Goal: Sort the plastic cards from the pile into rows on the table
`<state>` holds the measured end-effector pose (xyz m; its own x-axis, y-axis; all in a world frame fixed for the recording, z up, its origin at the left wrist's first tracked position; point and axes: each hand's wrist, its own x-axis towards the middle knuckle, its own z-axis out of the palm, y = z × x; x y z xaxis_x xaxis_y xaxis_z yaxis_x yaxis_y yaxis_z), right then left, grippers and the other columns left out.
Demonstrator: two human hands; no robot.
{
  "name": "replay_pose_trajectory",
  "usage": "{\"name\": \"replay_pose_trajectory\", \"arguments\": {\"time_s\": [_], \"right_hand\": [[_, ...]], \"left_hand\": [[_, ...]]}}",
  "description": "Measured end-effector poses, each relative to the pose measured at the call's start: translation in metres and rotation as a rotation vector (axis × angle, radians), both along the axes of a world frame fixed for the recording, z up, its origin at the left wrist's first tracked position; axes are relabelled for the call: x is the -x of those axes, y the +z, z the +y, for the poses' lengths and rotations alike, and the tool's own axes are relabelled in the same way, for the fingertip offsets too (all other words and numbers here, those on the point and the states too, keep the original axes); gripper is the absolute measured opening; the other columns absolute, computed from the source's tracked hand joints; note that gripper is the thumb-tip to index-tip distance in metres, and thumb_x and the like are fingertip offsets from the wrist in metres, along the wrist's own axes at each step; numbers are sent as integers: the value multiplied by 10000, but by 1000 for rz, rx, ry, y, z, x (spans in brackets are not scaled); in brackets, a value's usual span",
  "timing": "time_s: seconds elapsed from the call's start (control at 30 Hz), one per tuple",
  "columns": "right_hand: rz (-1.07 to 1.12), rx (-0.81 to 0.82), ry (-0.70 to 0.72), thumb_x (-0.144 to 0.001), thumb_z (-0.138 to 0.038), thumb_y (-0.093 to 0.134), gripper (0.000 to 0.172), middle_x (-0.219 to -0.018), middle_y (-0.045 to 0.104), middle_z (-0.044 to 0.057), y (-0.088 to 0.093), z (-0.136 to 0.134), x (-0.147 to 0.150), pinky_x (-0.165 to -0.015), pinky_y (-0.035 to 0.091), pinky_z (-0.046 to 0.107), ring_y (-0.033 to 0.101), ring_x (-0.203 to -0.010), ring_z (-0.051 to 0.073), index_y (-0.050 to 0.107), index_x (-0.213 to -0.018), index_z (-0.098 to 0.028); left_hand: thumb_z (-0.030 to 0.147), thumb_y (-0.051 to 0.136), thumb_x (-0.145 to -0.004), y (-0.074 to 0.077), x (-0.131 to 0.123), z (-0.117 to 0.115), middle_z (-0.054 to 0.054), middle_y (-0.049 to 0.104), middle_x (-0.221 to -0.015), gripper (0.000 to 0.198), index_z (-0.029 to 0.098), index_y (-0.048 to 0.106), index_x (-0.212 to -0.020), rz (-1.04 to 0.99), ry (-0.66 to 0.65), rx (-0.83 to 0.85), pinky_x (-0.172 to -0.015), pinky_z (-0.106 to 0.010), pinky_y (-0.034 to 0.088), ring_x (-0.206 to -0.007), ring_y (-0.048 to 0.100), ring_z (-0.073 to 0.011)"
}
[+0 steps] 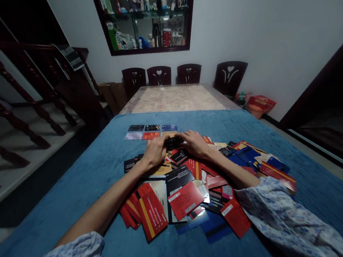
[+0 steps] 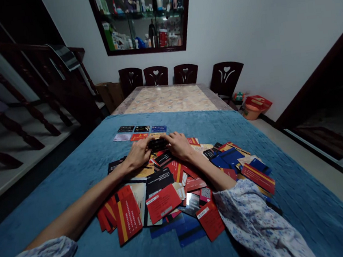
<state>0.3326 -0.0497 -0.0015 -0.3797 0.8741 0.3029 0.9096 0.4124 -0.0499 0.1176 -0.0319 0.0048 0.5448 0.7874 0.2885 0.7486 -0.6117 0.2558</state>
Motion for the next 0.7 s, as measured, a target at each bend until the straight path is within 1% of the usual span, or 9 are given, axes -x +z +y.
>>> {"name": "replay_pose_trajectory", "arguments": {"time_s": [0.13, 0.23, 0.37, 0.5, 0.6, 0.7], "right_hand": [[-32, -22, -11, -926, -207, 530, 496, -1127, 643, 150, 1, 0, 1, -799, 376, 351, 504, -1038, 281, 516, -1421, -198], [-55, -31, -6, -910, -238, 548, 536, -1131, 616, 151, 1, 0, 1, -801, 370, 350, 481, -1036, 283, 496, -1442, -192], [-60, -32, 11, -896, -305, 583, 592, -1138, 594, 153, 2, 0, -1, -805, 368, 350, 465, -1020, 280, 468, -1462, -173], [-63, -40, 24, -905, -354, 582, 594, -1148, 596, 155, 5, -1, -1, -799, 361, 353, 458, -1027, 288, 463, -1463, -185], [-80, -23, 11, -900, -336, 581, 589, -1167, 598, 159, 9, -2, 0, -804, 356, 354, 460, -1049, 294, 470, -1460, -190], [-98, 3, -12, -894, -317, 576, 596, -1190, 595, 168, 13, -4, 2, -808, 356, 359, 463, -1063, 300, 467, -1464, -182]], "left_hand": [[75, 495, -818, -3, 1, 4, -123, 691, -1170, 520, 188, 565, -1321, -81, -3, 5, -965, -475, 464, -1102, 622, -304], [68, 506, -798, -3, 1, 7, -110, 697, -1161, 527, 199, 599, -1299, -133, -7, 10, -1006, -486, 455, -1114, 621, -297], [87, 539, -776, -2, 3, 9, -98, 692, -1192, 543, 215, 606, -1299, -181, -53, 33, -1007, -481, 463, -1116, 616, -288], [137, 591, -778, 0, 3, 8, -109, 673, -1210, 571, 221, 567, -1343, -142, -64, 45, -981, -496, 457, -1113, 604, -300], [157, 608, -785, 2, 3, 6, -123, 660, -1201, 585, 216, 542, -1363, -94, -47, 35, -971, -505, 444, -1116, 592, -312], [154, 589, -795, 2, 4, 6, -136, 647, -1201, 592, 195, 519, -1381, -48, -30, 20, -976, -505, 433, -1128, 579, -318]]}}
